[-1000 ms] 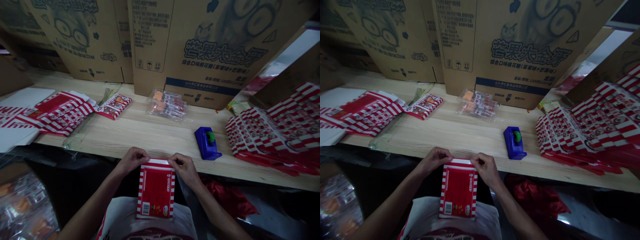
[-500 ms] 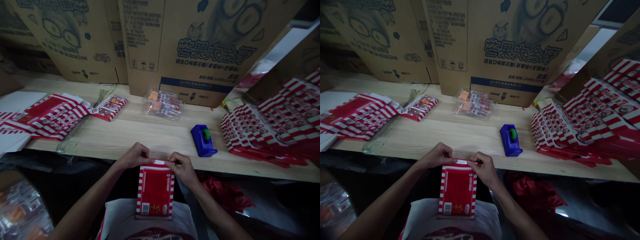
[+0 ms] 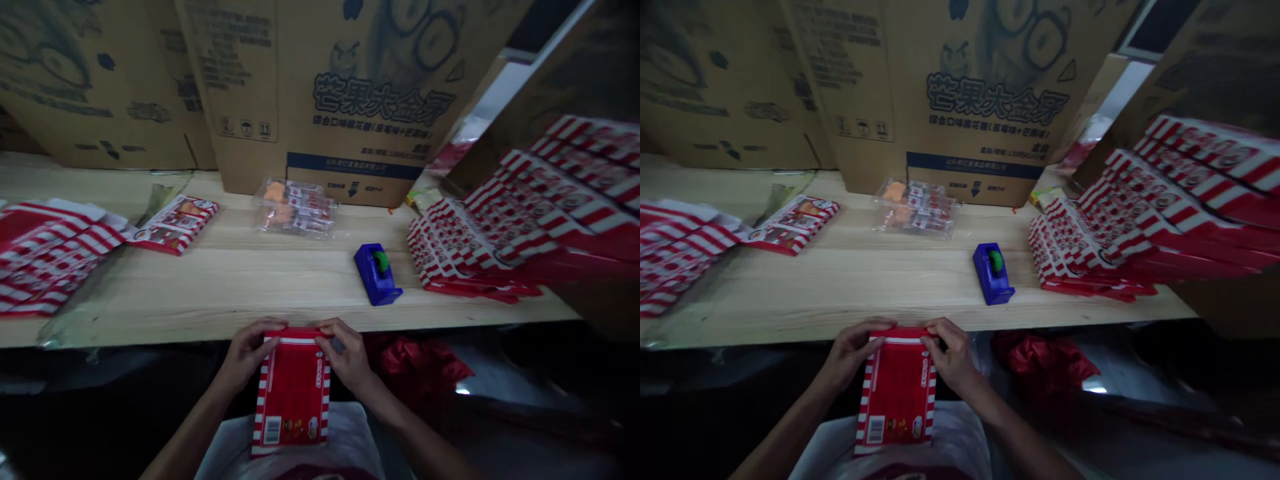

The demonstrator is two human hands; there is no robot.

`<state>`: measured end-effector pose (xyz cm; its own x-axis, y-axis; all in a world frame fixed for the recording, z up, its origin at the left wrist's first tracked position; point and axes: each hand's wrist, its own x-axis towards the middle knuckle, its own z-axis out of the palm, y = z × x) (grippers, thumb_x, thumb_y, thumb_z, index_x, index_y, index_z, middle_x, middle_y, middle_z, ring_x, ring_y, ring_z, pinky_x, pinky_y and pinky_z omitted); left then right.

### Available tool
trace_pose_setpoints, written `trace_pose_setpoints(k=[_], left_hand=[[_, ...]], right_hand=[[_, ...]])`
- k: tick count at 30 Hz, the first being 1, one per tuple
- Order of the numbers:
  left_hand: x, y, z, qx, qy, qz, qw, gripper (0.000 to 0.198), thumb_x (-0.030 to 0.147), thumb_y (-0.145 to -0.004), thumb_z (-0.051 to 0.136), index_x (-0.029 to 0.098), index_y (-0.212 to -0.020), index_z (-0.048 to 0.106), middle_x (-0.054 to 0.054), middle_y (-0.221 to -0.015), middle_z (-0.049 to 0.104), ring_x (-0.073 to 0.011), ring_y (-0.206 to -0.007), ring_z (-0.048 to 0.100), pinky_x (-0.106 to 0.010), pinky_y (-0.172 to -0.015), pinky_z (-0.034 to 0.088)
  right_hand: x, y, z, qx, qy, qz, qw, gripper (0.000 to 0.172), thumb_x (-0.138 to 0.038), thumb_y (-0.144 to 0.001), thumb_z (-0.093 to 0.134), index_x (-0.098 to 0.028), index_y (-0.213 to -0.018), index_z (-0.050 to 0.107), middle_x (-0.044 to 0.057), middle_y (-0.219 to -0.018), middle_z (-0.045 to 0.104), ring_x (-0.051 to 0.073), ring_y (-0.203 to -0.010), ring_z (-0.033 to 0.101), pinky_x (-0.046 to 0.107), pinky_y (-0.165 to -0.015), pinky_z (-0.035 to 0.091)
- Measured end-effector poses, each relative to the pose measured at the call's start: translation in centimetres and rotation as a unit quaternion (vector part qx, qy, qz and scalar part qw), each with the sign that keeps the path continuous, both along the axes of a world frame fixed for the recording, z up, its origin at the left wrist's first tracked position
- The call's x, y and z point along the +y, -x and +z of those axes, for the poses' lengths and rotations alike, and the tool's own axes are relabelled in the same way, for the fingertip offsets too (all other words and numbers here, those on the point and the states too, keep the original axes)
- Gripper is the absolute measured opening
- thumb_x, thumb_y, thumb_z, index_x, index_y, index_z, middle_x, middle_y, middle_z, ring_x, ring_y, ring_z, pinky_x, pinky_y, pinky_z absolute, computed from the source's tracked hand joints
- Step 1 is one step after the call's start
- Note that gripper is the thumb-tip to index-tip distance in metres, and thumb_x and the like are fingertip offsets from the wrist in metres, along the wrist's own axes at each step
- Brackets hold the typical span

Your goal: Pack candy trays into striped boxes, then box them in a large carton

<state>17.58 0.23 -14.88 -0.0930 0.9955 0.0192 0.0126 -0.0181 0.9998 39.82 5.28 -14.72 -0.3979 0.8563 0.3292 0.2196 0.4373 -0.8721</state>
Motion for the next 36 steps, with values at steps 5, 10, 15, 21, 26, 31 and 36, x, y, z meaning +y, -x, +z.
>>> trace_pose_setpoints(k=[5, 10, 15, 21, 26, 31, 36], left_hand=[[0.5, -1.8, -1.1, -0.156, 0.095, 0.071, 0.981, 0.024, 0.031, -0.068, 0.079, 0.019, -0.084, 0.065, -0.001, -0.083, 0.067, -0.0151, -0.071, 0.063, -0.024, -0.065, 0.051], [1.2, -1.9, -0.6, -0.111, 0.074, 0.073, 0.988, 0.024, 0.032, -0.066, 0.080, 0.017, -0.071, 0.062, -0.003, -0.087, 0.068, -0.0172, -0.080, 0.062, -0.025, -0.072, 0.051], [1.3, -1.9, -0.6, -0.069, 0.048, 0.061, 0.995, 0.020, 0.033, -0.070, 0.077, 0.017, -0.073, 0.065, -0.004, -0.086, 0.067, -0.0176, -0.080, 0.061, -0.025, -0.073, 0.049], [1.1, -1.8, -0.6, -0.085, 0.075, 0.027, 0.993, 0.018, 0.033, -0.073, 0.074, 0.020, -0.085, 0.071, -0.005, -0.094, 0.066, -0.0193, -0.086, 0.061, -0.025, -0.071, 0.050], [1.1, -1.8, -0.4, -0.084, 0.069, 0.026, 0.994, 0.016, 0.032, -0.074, 0.074, 0.020, -0.084, 0.071, -0.003, -0.091, 0.064, -0.0184, -0.087, 0.060, -0.024, -0.073, 0.049], [1.4, -2.2, 0.0, -0.075, 0.058, 0.015, 0.995, 0.016, 0.033, -0.075, 0.074, 0.019, -0.080, 0.069, -0.003, -0.089, 0.064, -0.0170, -0.084, 0.059, -0.024, -0.073, 0.047], [1.5, -2.8, 0.5, -0.089, 0.055, 0.010, 0.994, 0.016, 0.032, -0.075, 0.073, 0.017, -0.079, 0.068, -0.002, -0.085, 0.063, -0.0154, -0.079, 0.058, -0.023, -0.069, 0.046]], right_hand=[[2.1, -3.4, 1.0, 0.014, 0.010, -0.070, 0.997, 0.024, -0.026, -0.084, 0.065, -0.023, -0.107, 0.065, 0.008, -0.113, 0.066, 0.021, -0.105, 0.062, 0.034, -0.086, 0.051], [8.8, -10.1, 2.0, 0.016, -0.013, -0.336, 0.942, 0.021, -0.039, -0.075, 0.069, -0.018, -0.081, 0.069, 0.006, -0.087, 0.063, 0.018, -0.073, 0.056, 0.028, -0.059, 0.045], [11.9, -11.4, 0.9, 0.055, 0.070, -0.300, 0.950, 0.029, -0.045, -0.062, 0.074, -0.018, -0.057, 0.068, 0.000, -0.057, 0.056, 0.014, -0.057, 0.049, 0.027, -0.054, 0.039], [9.9, -10.1, 0.1, 0.152, 0.078, -0.337, 0.926, 0.028, -0.045, -0.067, 0.071, -0.017, -0.069, 0.068, 0.002, -0.071, 0.059, 0.015, -0.066, 0.052, 0.027, -0.059, 0.042], [7.0, -10.2, -1.5, 0.235, 0.078, -0.329, 0.911, 0.023, -0.037, -0.071, 0.074, -0.016, -0.067, 0.066, 0.007, -0.104, 0.058, 0.018, -0.088, 0.057, 0.035, -0.079, 0.047], [7.0, -10.6, -3.6, 0.202, 0.064, -0.342, 0.915, 0.023, -0.037, -0.071, 0.073, -0.016, -0.065, 0.066, 0.006, -0.094, 0.057, 0.021, -0.094, 0.054, 0.037, -0.086, 0.044], [6.5, -11.3, -3.8, 0.190, 0.077, -0.331, 0.921, 0.025, -0.038, -0.073, 0.071, -0.016, -0.065, 0.062, 0.004, -0.088, 0.055, 0.019, -0.086, 0.053, 0.035, -0.080, 0.047]])
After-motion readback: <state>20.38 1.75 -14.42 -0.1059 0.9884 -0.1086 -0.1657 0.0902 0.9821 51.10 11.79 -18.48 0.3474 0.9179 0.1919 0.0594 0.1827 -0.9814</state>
